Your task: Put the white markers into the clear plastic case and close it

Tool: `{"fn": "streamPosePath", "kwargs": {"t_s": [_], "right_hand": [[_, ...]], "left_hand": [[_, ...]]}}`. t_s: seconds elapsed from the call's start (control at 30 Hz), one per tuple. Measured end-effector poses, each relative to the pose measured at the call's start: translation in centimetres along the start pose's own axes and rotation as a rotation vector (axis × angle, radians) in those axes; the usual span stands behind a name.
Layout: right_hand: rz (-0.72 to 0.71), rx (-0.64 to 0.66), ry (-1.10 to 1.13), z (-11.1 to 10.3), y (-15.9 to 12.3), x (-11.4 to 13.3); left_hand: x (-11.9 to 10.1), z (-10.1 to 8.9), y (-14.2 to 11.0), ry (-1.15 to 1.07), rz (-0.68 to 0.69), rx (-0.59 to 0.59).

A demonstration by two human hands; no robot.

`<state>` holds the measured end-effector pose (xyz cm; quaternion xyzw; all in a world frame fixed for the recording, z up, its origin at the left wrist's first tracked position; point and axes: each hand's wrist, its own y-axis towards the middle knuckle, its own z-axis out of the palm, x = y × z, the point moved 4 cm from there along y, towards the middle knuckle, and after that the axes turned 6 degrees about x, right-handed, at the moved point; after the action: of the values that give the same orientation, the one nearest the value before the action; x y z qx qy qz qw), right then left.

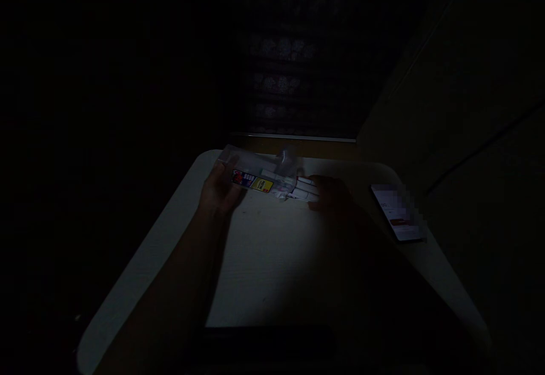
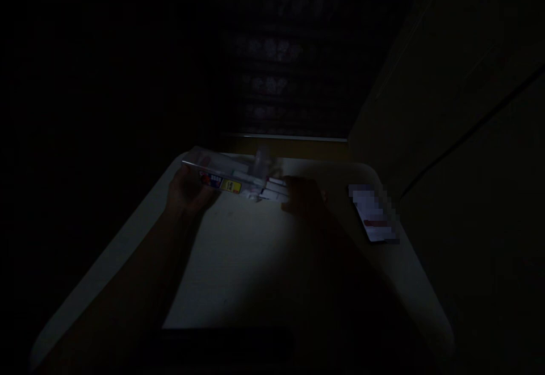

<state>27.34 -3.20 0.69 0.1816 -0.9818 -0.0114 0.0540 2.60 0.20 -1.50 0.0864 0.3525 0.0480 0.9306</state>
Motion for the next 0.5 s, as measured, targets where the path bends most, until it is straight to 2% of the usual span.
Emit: {"fn": "streamPosePath", "kwargs": {"t_s": [0.27,0.43,0.5], "right_hand": [[-0.074,0.041,0.029,0.6,0.9,1.3],[-0.062,0.077,0.013,-0.1,0.2,0.4],[-0.059,0.072,0.003,-0.2,0.1,0.2]], "left_hand": [[0.2,-0.1,-0.1,-0.005,-0.005,0.031],[-0.6,-0.8,0.0,-0.035,0.048,-0.070],[-0.7,-1.0,0.2,-0.067,0.047,-0.077]]}}
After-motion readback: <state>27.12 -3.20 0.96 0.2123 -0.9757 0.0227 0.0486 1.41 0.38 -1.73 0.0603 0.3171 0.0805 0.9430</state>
